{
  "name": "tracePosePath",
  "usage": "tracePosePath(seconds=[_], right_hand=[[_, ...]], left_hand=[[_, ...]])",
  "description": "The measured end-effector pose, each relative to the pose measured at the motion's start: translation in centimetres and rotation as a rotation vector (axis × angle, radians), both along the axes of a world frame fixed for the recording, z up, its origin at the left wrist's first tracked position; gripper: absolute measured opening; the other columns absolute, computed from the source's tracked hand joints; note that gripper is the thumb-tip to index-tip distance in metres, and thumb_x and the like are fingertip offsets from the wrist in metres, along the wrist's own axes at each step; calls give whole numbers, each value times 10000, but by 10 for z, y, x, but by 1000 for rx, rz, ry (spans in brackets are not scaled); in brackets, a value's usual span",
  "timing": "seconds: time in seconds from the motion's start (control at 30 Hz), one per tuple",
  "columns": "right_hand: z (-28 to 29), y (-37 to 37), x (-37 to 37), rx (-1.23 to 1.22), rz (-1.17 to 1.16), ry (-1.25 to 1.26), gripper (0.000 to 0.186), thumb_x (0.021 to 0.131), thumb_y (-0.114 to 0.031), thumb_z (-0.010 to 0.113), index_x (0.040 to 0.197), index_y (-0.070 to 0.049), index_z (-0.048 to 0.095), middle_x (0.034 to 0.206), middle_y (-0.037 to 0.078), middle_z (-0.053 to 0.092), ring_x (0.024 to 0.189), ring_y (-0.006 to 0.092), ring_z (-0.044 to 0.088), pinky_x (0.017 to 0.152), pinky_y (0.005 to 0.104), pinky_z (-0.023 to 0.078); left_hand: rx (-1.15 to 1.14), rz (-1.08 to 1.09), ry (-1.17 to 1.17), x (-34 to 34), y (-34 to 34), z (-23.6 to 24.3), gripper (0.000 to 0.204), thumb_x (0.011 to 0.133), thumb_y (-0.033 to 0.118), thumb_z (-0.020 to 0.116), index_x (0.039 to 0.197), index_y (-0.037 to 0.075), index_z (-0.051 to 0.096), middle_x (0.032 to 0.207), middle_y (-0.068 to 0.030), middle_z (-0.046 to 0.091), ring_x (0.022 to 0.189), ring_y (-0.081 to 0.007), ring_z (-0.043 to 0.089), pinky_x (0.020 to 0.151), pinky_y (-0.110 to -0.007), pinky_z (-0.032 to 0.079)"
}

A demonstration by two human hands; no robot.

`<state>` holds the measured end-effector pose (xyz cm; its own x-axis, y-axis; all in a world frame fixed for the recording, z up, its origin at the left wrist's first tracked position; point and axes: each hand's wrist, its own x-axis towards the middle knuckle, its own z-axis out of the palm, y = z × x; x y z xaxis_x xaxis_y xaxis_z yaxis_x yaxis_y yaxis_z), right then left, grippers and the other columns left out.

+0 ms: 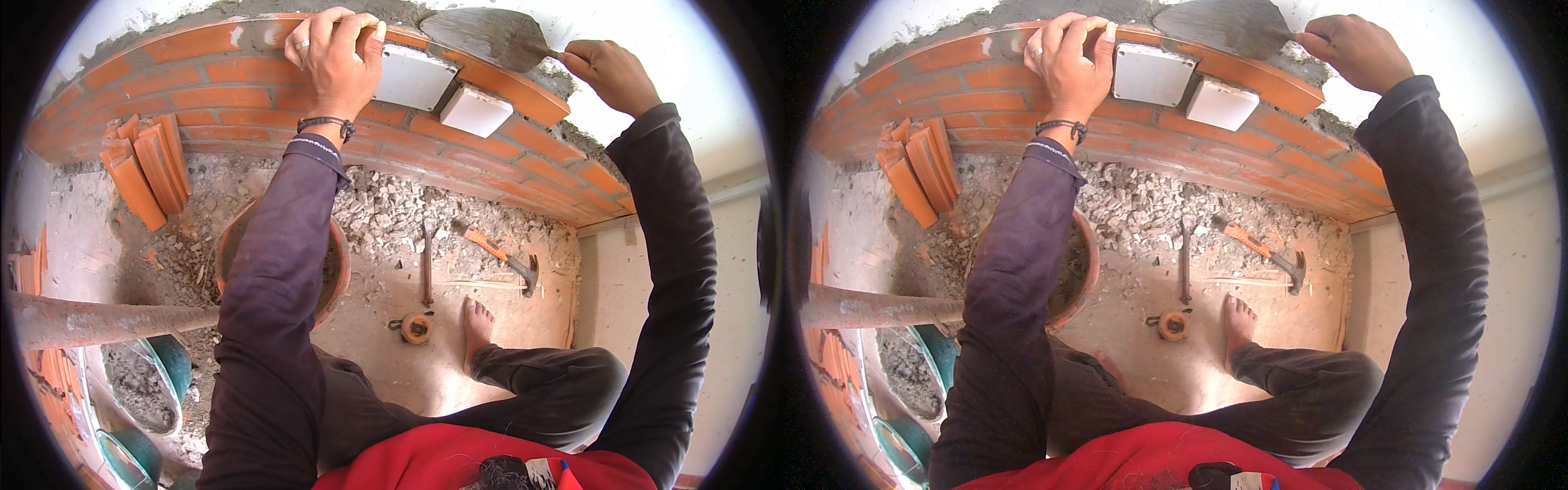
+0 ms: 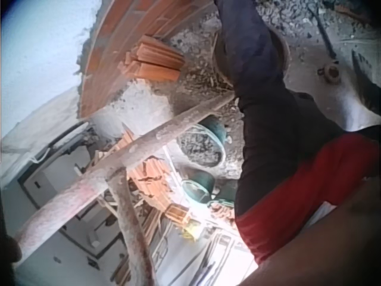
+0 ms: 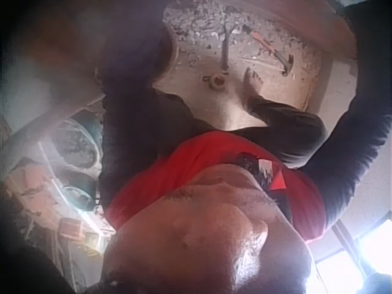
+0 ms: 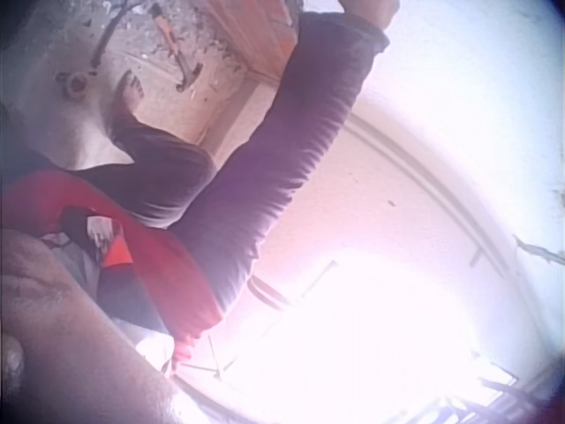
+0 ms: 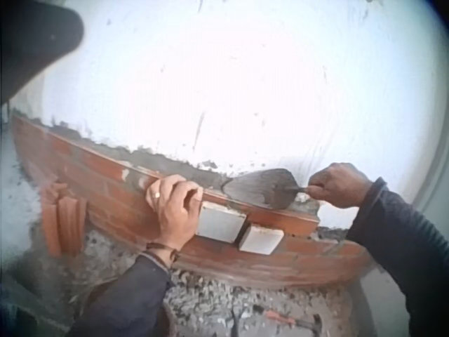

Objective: The person applies mortar to a wall and lays bricks using a trowel and a brush.

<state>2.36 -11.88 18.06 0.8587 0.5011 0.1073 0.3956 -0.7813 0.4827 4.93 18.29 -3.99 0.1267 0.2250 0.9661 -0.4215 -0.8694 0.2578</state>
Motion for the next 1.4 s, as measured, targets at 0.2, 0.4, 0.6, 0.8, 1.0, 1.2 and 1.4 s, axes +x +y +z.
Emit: tracePosePath(seconds=[0.2, 0.4, 0.6, 0.8, 1.0, 1.2, 1.4], right_hand=[[3, -12, 8, -13, -12, -37, 414, 1015, -428, 494, 1086, -102, 738, 885, 126, 726, 790, 313, 688, 777, 432, 542], [13, -12, 1, -8, -36, -6, 395, 1014, -409, 497, 1044, -92, 731, 841, 121, 716, 748, 319, 675, 754, 427, 536], [4, -4, -11, 20, 20, -91, 381, 1015, -407, 498, 1007, -101, 724, 792, 124, 699, 721, 316, 671, 725, 432, 533], [0, -2, -9, 16, 5, -134, 363, 1009, -410, 521, 990, -109, 722, 771, 104, 702, 720, 296, 684, 713, 422, 540], [-17, -4, -17, 58, 56, -197, 314, 1000, -396, 547, 980, -135, 719, 735, 75, 697, 693, 279, 685, 686, 410, 544], [-18, -7, -18, 93, 135, -252, 293, 1000, -389, 550, 953, -145, 705, 729, 61, 686, 677, 273, 668, 664, 408, 530], [-18, -5, -20, 84, 118, -230, 291, 991, -389, 554, 958, -145, 708, 760, 62, 700, 719, 268, 689, 684, 412, 543]], left_hand=[[-15, 23, 32, -1, 1, -1, 130, 873, 353, 725, 940, 242, 721, 1088, 49, 596, 1131, -245, 454, 1004, -467, 269], [-31, 30, 30, -2, 8, 0, 142, 887, 368, 707, 944, 239, 723, 1094, 44, 599, 1138, -247, 448, 1004, -475, 274], [-42, 18, 39, -2, 8, -1, 152, 886, 378, 703, 937, 236, 725, 1093, 42, 601, 1140, -253, 445, 1002, -476, 278], [-58, -3, 37, -1, 3, 1, 152, 878, 377, 706, 932, 236, 727, 1086, 45, 605, 1135, -256, 452, 1001, -473, 281], [-57, 6, 37, 0, 3, -1, 142, 877, 368, 710, 928, 237, 727, 1081, 47, 606, 1132, -254, 456, 1001, -468, 283], [-58, 5, 45, -2, 5, -1, 145, 875, 367, 714, 929, 234, 729, 1082, 45, 607, 1132, -256, 456, 1003, -471, 284], [-66, -8, 64, -3, 3, 0, 147, 872, 363, 717, 933, 230, 732, 1081, 38, 609, 1137, -262, 451, 1002, -470, 288]])
